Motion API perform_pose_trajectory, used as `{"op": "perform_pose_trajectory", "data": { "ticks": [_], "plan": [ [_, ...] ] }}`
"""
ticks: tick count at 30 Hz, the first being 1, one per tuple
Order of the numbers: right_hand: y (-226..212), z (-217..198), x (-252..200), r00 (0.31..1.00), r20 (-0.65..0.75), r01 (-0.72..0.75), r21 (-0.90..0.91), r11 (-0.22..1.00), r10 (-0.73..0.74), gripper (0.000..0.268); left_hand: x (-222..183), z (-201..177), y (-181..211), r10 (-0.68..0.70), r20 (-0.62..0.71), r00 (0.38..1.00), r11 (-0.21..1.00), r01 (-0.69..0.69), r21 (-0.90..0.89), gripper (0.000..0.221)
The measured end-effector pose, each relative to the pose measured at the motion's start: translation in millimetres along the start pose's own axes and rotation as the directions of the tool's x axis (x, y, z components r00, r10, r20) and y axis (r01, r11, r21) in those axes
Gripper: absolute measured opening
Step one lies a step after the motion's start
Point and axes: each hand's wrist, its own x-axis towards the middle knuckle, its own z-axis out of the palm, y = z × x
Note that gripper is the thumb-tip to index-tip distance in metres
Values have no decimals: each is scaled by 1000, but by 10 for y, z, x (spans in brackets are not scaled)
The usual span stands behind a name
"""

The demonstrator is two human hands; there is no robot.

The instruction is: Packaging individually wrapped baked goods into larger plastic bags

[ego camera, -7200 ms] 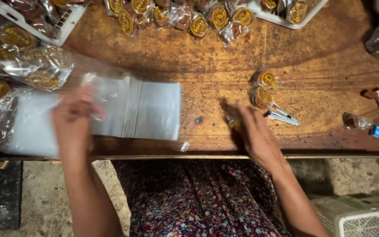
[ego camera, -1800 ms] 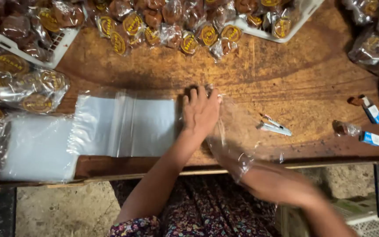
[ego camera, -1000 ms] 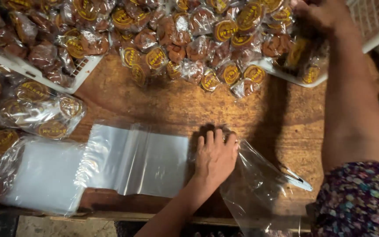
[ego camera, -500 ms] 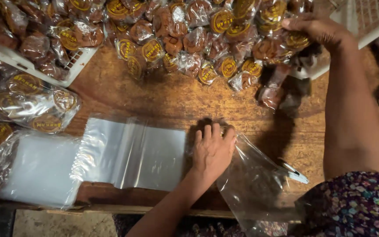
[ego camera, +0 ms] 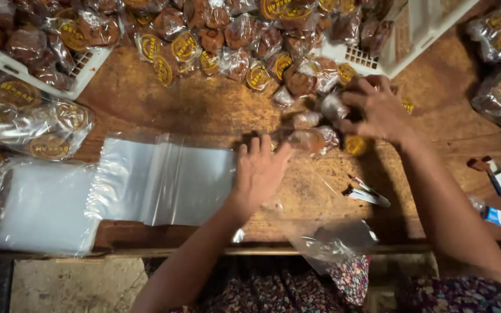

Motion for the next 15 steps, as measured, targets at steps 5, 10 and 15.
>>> {"op": "perform_pose_trajectory", "data": {
  "ticks": [5, 10, 15],
  "plan": [
    [-290, -131, -574, 997, -71, 3, 125, 992, 5, 50, 70, -210, -274, 91, -35, 995, 995, -90, 48, 18],
    [-637, 119, -683, 925, -348, 200, 96, 975, -155, 19, 79, -112, -518, 195, -25, 980, 976, -192, 103, 19],
    [-447, 611, -597, 966, -206, 164, 18, 986, -157, 61, 56, -90, -603, 251, -54, 967, 965, -245, 96, 28]
  ]
}}
